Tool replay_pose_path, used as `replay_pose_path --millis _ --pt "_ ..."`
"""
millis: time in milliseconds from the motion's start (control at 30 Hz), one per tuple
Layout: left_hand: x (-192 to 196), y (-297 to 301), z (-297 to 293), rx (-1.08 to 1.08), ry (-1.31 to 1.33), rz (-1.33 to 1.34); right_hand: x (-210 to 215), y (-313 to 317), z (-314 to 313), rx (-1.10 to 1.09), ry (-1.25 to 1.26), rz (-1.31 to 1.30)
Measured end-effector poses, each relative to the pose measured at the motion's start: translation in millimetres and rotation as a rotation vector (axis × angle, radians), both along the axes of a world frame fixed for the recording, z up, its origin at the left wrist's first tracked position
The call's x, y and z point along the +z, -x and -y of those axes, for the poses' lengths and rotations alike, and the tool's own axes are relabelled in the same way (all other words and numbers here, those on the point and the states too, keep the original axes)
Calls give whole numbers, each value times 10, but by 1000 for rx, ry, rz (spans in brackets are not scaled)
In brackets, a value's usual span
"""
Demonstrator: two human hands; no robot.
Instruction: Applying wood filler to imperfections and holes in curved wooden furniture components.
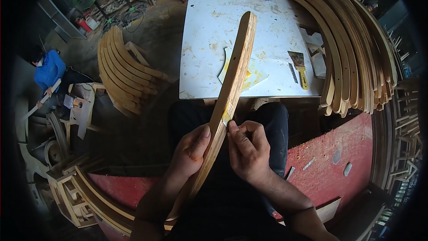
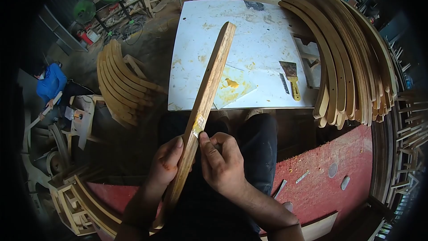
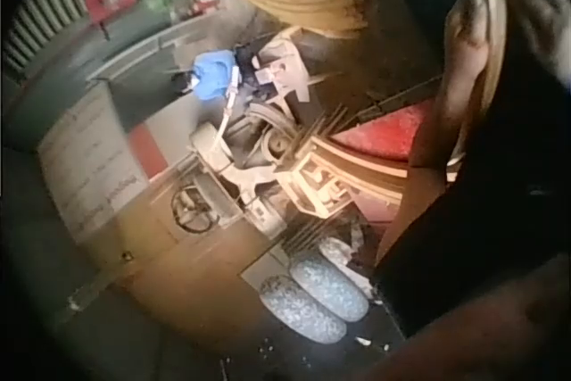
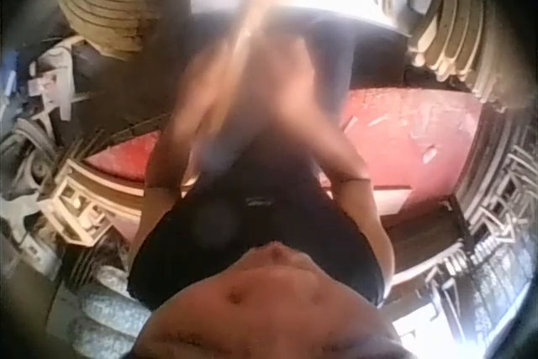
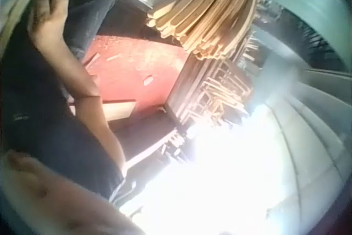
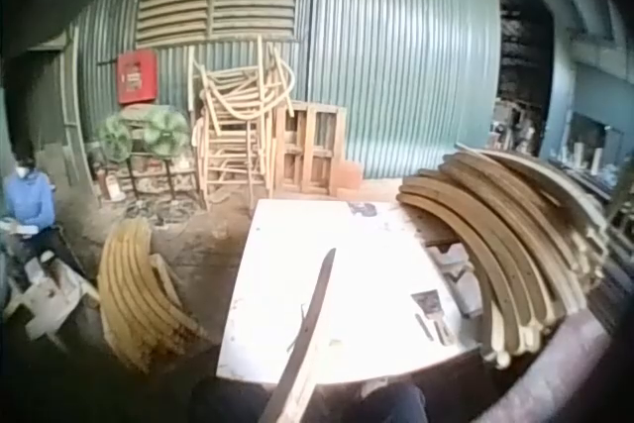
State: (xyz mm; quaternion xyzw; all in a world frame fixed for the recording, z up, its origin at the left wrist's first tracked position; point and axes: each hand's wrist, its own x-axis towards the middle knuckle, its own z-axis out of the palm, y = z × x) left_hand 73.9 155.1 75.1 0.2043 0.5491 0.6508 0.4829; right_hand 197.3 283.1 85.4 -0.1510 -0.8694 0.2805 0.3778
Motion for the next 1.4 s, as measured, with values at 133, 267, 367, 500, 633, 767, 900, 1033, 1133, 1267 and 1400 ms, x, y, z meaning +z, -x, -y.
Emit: replay_pose_path --millis 133,267,367,500,633,767,900,1033,1133,1267,1400 --pt "18 -6 -32 27 13 -86 48 -33 -3 11 -78 37" --pt "30 5 -38 24 34 -137 148 -99 -50 26 -126 110" --pt "-10 4 -3 18 44 -77 337 -197 -157 129 179 168" --pt "39 4 1 -29 35 -92 272 -296 -539 308 503 90" --pt "74 -34 4 -32 28 -44 230 -166 -653 332 355 18" --pt "10 -43 16 -32 41 -69 199 -22 -678 317 278 -71" --pt "78 -62 -7 -31 41 -38 171 48 -698 303 175 -69" --pt "-7 -48 16 -52 36 -171 142 13 -672 341 57 -31" --pt "4 -59 0 -39 27 -169 101 -85 -626 416 -6 -22" --pt "21 -72 12 -20 4 -49 6 -219 -490 500 259 -21" --pt "6 -63 26 -48 34 -18 -55 -259 -484 461 441 -67"
